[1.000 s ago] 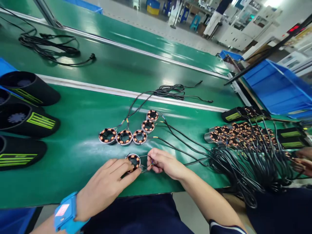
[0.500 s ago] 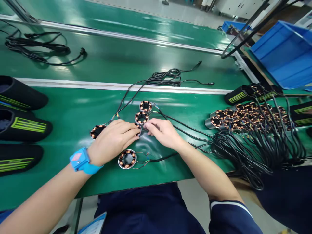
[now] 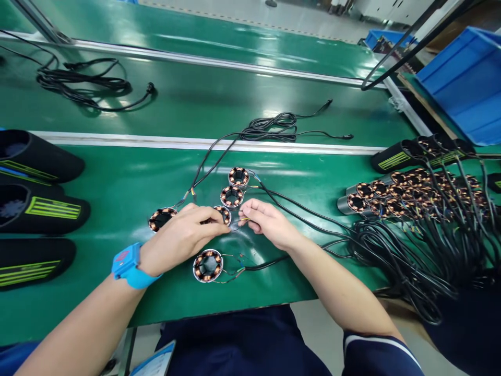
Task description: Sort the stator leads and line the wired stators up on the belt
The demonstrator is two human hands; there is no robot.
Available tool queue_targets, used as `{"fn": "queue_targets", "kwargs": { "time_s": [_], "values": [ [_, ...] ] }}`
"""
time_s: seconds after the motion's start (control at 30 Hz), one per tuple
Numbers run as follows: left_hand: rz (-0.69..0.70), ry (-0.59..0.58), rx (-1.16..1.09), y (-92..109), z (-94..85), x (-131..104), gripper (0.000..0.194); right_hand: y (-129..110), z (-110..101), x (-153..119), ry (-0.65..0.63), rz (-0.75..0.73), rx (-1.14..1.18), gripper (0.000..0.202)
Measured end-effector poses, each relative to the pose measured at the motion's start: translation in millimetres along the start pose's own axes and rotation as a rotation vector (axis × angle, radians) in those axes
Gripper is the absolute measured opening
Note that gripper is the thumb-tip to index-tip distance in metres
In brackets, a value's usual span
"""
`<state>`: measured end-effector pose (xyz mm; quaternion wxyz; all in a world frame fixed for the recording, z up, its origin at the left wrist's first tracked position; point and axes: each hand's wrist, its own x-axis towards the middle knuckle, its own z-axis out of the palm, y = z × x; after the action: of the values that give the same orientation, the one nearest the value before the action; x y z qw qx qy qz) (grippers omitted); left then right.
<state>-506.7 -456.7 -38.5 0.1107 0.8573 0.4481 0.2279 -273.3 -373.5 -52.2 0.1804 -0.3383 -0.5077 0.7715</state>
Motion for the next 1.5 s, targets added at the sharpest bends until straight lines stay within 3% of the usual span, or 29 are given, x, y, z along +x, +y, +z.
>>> {"fn": "queue_targets", "kwargs": {
  "time_s": [0.2,0.27,0.37,0.47,0.63,0.77,0.87,1.1,1.3,1.4,1.5],
  "values": [
    [0.0,-0.076,-0.034,10,-10.6,-6,0.033,3,-2,-14,-0.088,0.056,-0.028,0.043],
    [-0.008,-0.081,-0.072,15,-18.0,-6,0.029,-4,-6,-23,-0.088,-0.025,-0.101,0.039],
    [-0.044,0.023,-0.031,18,-25.7,7,0.025,-21,-14,-27,0.128,-0.304,-0.264,0.031],
    [-0.097,0.096,0.155,14,-19.0,33,0.028,-34,-20,-16,0.346,-0.516,-0.409,0.027],
    [-0.13,-0.032,0.384,2,6.7,64,0.023,-32,-21,12,0.375,-0.628,-0.627,0.023],
    [-0.072,-0.038,0.309,-10,6.2,57,0.015,-24,-18,16,0.337,-0.627,-0.665,0.023],
    [0.0,-0.017,0.228,-22,-5.2,46,0.024,-19,-16,16,0.278,-0.597,-0.661,0.022],
    [0.039,-0.14,0.003,-38,-22.0,39,0.036,-10,-17,25,0.05,-0.225,-0.452,0.026],
    [0.0,-0.257,-0.095,-37,-28.0,43,0.04,0,-12,27,0.128,-0.174,-0.15,0.033],
    [-0.025,-0.295,-0.137,-34,-35.0,42,0.04,-4,-11,21,0.105,-0.171,-0.221,0.031],
    [-0.055,-0.195,-0.174,-32,-42.8,43,0.033,-20,-19,13,0.227,-0.354,-0.354,0.024]
  ]
}}
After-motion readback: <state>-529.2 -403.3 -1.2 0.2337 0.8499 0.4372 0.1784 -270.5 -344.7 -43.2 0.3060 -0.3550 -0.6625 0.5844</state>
